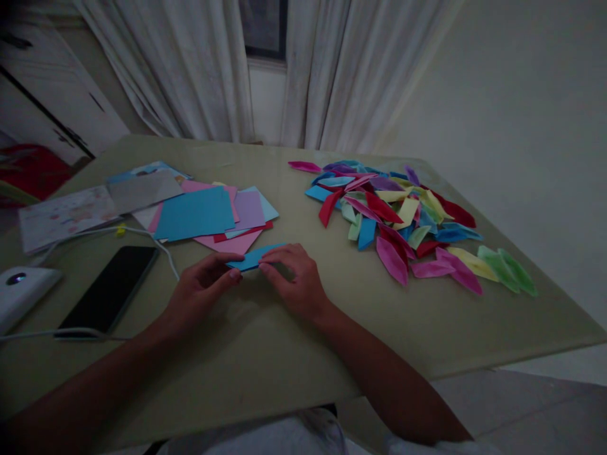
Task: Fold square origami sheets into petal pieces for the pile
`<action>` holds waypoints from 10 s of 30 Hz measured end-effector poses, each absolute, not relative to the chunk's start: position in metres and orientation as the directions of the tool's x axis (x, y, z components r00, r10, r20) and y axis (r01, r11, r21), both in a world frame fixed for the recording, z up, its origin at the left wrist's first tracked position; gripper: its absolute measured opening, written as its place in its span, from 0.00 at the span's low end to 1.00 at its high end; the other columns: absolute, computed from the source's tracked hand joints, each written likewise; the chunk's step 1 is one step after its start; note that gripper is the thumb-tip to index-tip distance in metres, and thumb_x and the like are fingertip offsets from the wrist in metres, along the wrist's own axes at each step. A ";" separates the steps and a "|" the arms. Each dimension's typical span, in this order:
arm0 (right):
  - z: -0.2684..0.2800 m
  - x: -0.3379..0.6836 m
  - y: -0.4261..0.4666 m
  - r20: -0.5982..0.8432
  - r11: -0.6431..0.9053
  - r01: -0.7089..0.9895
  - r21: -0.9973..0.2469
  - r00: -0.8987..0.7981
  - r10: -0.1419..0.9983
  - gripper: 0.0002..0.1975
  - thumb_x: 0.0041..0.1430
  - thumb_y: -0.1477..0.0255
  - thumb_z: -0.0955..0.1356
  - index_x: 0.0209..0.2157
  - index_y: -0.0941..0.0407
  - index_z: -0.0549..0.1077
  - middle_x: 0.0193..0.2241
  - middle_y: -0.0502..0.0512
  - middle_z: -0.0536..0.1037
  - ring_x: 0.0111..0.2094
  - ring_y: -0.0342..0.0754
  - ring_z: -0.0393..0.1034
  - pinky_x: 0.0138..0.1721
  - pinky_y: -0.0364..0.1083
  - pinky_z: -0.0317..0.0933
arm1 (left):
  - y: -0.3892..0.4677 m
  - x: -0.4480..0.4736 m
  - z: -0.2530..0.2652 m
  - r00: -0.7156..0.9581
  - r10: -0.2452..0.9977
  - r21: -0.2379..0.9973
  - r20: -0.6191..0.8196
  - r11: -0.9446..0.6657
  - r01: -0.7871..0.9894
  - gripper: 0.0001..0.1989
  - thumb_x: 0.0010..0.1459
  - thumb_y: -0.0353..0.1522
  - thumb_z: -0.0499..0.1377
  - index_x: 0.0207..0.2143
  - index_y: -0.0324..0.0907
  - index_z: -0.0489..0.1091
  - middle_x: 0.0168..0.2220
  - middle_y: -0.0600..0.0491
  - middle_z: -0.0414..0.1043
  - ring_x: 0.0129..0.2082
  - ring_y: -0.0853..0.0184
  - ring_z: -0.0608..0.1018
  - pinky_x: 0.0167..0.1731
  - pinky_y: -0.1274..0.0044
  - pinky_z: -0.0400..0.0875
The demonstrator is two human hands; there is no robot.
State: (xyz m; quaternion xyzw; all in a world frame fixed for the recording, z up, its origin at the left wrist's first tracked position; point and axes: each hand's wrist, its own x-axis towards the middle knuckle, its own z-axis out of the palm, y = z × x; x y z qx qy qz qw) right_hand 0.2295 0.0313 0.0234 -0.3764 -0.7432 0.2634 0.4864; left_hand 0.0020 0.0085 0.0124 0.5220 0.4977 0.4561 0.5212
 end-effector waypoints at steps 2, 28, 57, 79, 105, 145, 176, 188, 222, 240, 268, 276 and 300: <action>0.025 0.230 0.031 0.524 0.574 0.299 -0.762 -0.236 0.818 0.04 0.69 0.72 0.74 0.41 0.50 0.84 0.41 0.54 0.87 0.44 0.53 0.80 0.51 0.55 0.70 | 0.007 0.003 0.011 0.106 0.994 0.999 -0.030 0.025 0.047 0.22 0.60 0.45 0.72 0.51 0.44 0.79 0.37 0.52 0.81 0.37 0.63 0.82 0.37 0.75 0.76; 0.039 0.228 0.013 0.426 0.438 0.209 -0.874 -0.104 0.899 0.04 0.66 0.66 0.76 0.40 0.51 0.83 0.34 0.52 0.83 0.35 0.50 0.76 0.39 0.50 0.69 | -0.011 0.002 0.018 0.358 0.758 0.740 0.546 -0.636 0.217 0.30 0.68 0.27 0.66 0.68 0.60 0.69 0.68 0.46 0.65 0.57 0.59 0.76 0.54 0.67 0.77; 0.038 0.226 0.019 0.182 0.231 0.149 -0.961 -0.287 0.941 0.08 0.64 0.63 0.76 0.38 0.53 0.84 0.33 0.52 0.84 0.36 0.50 0.77 0.40 0.47 0.68 | -0.002 0.006 0.027 0.156 0.973 0.978 0.170 -0.146 -0.151 0.14 0.52 0.36 0.79 0.39 0.43 0.82 0.38 0.48 0.86 0.40 0.59 0.86 0.41 0.72 0.82; 0.024 0.219 0.022 0.084 0.051 -0.118 -0.992 -0.292 0.953 0.13 0.59 0.59 0.80 0.36 0.53 0.82 0.33 0.51 0.82 0.36 0.48 0.76 0.40 0.46 0.70 | 0.000 0.011 0.021 0.202 0.977 0.983 0.069 -0.032 -0.180 0.10 0.55 0.37 0.77 0.34 0.43 0.82 0.42 0.47 0.83 0.43 0.61 0.84 0.43 0.73 0.80; 0.025 0.222 0.021 0.065 -0.004 -0.205 -0.979 -0.333 0.941 0.11 0.61 0.62 0.79 0.39 0.54 0.82 0.34 0.51 0.81 0.36 0.46 0.74 0.39 0.44 0.66 | -0.003 0.006 0.016 0.297 0.942 0.957 0.157 -0.071 -0.282 0.04 0.63 0.33 0.72 0.37 0.44 0.80 0.47 0.50 0.79 0.46 0.65 0.80 0.47 0.77 0.76; 0.026 0.219 0.017 -0.029 -0.145 -0.263 -0.954 -0.400 0.916 0.15 0.58 0.58 0.80 0.32 0.55 0.80 0.27 0.48 0.76 0.27 0.43 0.64 0.31 0.44 0.60 | -0.010 0.010 0.025 0.320 0.923 0.862 -0.213 0.332 -0.383 0.24 0.52 0.51 0.76 0.38 0.43 0.77 0.30 0.56 0.73 0.25 0.71 0.71 0.26 0.80 0.69; 0.026 0.220 0.016 0.030 -0.078 -0.253 -0.964 -0.398 0.917 0.16 0.55 0.62 0.82 0.39 0.55 0.80 0.31 0.50 0.81 0.30 0.44 0.73 0.33 0.43 0.69 | -0.002 0.003 0.021 0.198 0.977 0.981 -0.078 0.111 -0.160 0.25 0.50 0.52 0.76 0.33 0.43 0.75 0.29 0.55 0.73 0.27 0.68 0.71 0.27 0.78 0.66; 0.022 0.218 0.016 0.110 0.046 -0.190 -0.981 -0.345 0.932 0.09 0.62 0.65 0.78 0.39 0.55 0.81 0.33 0.51 0.80 0.33 0.45 0.72 0.36 0.45 0.66 | -0.004 0.006 0.022 0.075 0.996 0.998 0.046 -0.043 -0.046 0.13 0.60 0.45 0.73 0.40 0.47 0.81 0.37 0.52 0.80 0.36 0.63 0.78 0.35 0.76 0.71; 0.028 0.221 0.013 0.211 0.225 0.001 -0.974 -0.343 0.915 0.07 0.64 0.67 0.76 0.36 0.56 0.82 0.30 0.51 0.79 0.31 0.44 0.70 0.34 0.45 0.64 | -0.003 0.002 0.022 0.229 0.972 0.994 -0.043 0.064 -0.084 0.13 0.65 0.44 0.69 0.38 0.44 0.82 0.32 0.53 0.79 0.31 0.68 0.77 0.33 0.78 0.71; 0.028 0.220 0.014 0.205 0.231 0.038 -0.972 -0.341 0.918 0.06 0.61 0.68 0.77 0.36 0.56 0.84 0.30 0.52 0.82 0.31 0.45 0.73 0.34 0.44 0.66 | 0.002 0.002 0.031 0.307 0.938 0.985 -0.163 0.172 -0.003 0.08 0.55 0.39 0.76 0.32 0.45 0.86 0.30 0.54 0.84 0.30 0.68 0.81 0.34 0.79 0.74; 0.023 0.219 0.019 0.014 -0.012 -0.056 -0.998 -0.450 0.893 0.17 0.56 0.65 0.80 0.43 0.56 0.79 0.34 0.51 0.79 0.34 0.44 0.73 0.36 0.42 0.69 | 0.001 0.006 0.031 0.245 0.965 0.993 -0.092 0.072 0.088 0.14 0.57 0.44 0.73 0.34 0.42 0.84 0.33 0.49 0.85 0.34 0.60 0.84 0.37 0.73 0.78; 0.023 0.220 0.021 0.016 -0.022 -0.099 -0.995 -0.370 0.929 0.15 0.55 0.65 0.81 0.40 0.56 0.80 0.34 0.52 0.80 0.33 0.44 0.73 0.36 0.43 0.70 | 0.000 0.005 0.026 0.194 0.980 0.999 -0.036 0.041 -0.024 0.16 0.59 0.43 0.73 0.42 0.43 0.80 0.37 0.50 0.84 0.36 0.64 0.84 0.35 0.77 0.77; 0.023 0.219 0.021 0.018 0.001 -0.067 -0.998 -0.261 0.965 0.13 0.57 0.61 0.80 0.33 0.55 0.82 0.30 0.51 0.81 0.30 0.45 0.72 0.31 0.44 0.66 | 0.000 0.008 0.031 0.188 0.976 0.992 -0.108 0.094 0.082 0.15 0.56 0.45 0.73 0.31 0.42 0.81 0.29 0.51 0.82 0.28 0.64 0.80 0.30 0.75 0.75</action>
